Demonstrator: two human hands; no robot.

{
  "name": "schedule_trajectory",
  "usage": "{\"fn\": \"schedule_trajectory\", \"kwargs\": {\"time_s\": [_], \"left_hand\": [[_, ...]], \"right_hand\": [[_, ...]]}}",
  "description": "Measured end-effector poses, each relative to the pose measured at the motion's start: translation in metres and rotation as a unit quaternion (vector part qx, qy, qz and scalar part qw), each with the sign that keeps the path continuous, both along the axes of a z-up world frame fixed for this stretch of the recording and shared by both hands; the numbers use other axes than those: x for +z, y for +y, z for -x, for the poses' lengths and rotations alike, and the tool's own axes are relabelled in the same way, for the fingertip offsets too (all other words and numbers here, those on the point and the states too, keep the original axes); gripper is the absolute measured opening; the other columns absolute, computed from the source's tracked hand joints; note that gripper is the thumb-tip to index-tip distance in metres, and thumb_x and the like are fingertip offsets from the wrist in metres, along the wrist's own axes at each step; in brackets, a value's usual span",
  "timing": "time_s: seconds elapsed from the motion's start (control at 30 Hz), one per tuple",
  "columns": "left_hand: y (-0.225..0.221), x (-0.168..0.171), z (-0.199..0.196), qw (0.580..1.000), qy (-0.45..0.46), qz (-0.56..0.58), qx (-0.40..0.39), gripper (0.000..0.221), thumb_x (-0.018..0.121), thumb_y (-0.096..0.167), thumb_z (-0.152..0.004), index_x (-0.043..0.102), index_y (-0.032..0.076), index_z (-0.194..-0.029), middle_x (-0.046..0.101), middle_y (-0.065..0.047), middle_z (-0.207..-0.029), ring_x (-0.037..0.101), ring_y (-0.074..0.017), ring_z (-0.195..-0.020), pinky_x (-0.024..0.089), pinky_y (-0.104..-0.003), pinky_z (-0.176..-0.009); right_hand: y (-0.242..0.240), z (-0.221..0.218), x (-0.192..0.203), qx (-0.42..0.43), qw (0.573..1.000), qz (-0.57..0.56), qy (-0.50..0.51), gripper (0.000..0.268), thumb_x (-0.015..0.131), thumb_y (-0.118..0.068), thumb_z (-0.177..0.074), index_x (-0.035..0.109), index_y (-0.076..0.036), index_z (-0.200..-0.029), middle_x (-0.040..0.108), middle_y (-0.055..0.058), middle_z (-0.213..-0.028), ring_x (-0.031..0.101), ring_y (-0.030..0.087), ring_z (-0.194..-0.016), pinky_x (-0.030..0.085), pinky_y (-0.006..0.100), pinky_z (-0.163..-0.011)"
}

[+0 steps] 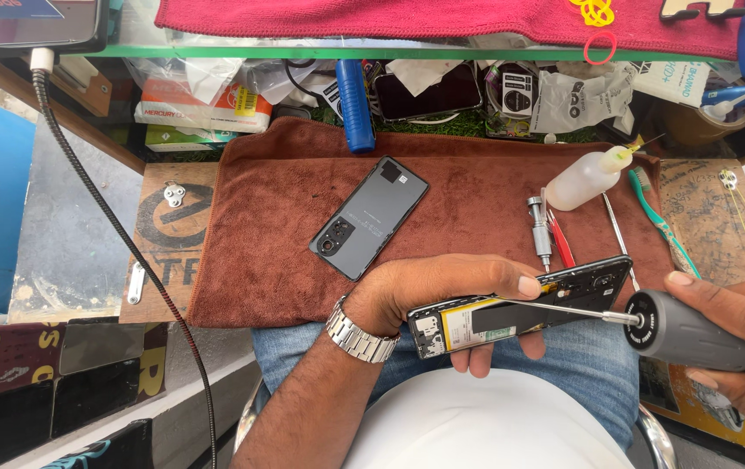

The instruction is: The person uses a power screwdriver to remove screws from the back of a disassembled smartphone, then powers it on to test the screen. They then pick up a second smartphone and use the power screwdriver to remove screws from its back cover.

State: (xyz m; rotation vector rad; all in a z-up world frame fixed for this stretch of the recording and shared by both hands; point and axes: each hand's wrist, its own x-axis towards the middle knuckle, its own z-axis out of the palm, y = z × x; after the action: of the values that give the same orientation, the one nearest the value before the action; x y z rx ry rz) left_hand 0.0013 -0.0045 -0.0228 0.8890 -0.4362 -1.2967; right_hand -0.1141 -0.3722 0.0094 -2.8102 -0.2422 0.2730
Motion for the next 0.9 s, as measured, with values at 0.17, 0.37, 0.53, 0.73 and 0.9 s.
{"fn": "schedule_trajectory", "kwargs": {"time_s": [0.17, 0.37, 0.53, 0.73, 0.9], "left_hand": [[-0.001, -0.002, 0.0, 1.0, 0.0, -0.001, -0.002, 0.079, 0.056, 0.052, -0.09, 0.053, -0.01, -0.139, 0.072, -0.025, -0.1, 0.071, -0.0243, -0.059, 0.06, -0.032, -0.043], [-0.001, -0.006, 0.002, 1.0, 0.007, 0.013, 0.006, 0.082, 0.058, 0.052, -0.09, 0.052, -0.014, -0.14, 0.072, -0.027, -0.102, 0.072, -0.0249, -0.061, 0.06, -0.032, -0.044], [-0.002, -0.005, 0.0, 1.0, -0.006, 0.018, -0.009, 0.084, 0.056, 0.052, -0.088, 0.05, -0.011, -0.143, 0.071, -0.027, -0.103, 0.072, -0.0238, -0.061, 0.06, -0.031, -0.043], [-0.001, -0.016, -0.001, 0.998, 0.019, 0.052, -0.002, 0.073, 0.054, 0.049, -0.093, 0.05, -0.006, -0.141, 0.071, -0.023, -0.112, 0.071, -0.0234, -0.066, 0.06, -0.03, -0.048], [-0.025, -0.036, -0.005, 0.975, 0.088, 0.1, 0.178, 0.064, 0.05, 0.056, -0.118, 0.056, -0.008, -0.12, 0.061, -0.02, -0.091, 0.066, -0.0158, -0.065, 0.051, -0.021, -0.046]], "right_hand": [[-0.003, 0.001, -0.007, 0.011, 1.0, 0.007, -0.001, 0.087, 0.081, -0.044, -0.061, 0.058, -0.026, -0.143, 0.075, -0.002, -0.1, 0.073, 0.012, -0.087, 0.059, 0.028, -0.084], [-0.002, 0.005, -0.007, 0.009, 1.0, 0.029, 0.008, 0.087, 0.081, -0.044, -0.062, 0.058, -0.027, -0.144, 0.076, -0.003, -0.102, 0.072, 0.011, -0.09, 0.058, 0.028, -0.086], [-0.005, 0.004, -0.008, 0.021, 1.0, 0.021, 0.01, 0.085, 0.08, -0.044, -0.063, 0.058, -0.028, -0.143, 0.08, -0.003, -0.103, 0.072, 0.011, -0.091, 0.058, 0.028, -0.085], [-0.004, 0.001, -0.008, 0.026, 1.0, -0.008, 0.014, 0.092, 0.078, -0.052, -0.061, 0.057, -0.026, -0.146, 0.075, -0.003, -0.1, 0.074, 0.01, -0.087, 0.059, 0.027, -0.081], [0.025, 0.027, -0.01, -0.017, 0.996, -0.089, 0.019, 0.092, 0.074, -0.055, -0.078, 0.05, -0.016, -0.158, 0.073, 0.006, -0.107, 0.07, 0.02, -0.101, 0.053, 0.035, -0.089]]}}
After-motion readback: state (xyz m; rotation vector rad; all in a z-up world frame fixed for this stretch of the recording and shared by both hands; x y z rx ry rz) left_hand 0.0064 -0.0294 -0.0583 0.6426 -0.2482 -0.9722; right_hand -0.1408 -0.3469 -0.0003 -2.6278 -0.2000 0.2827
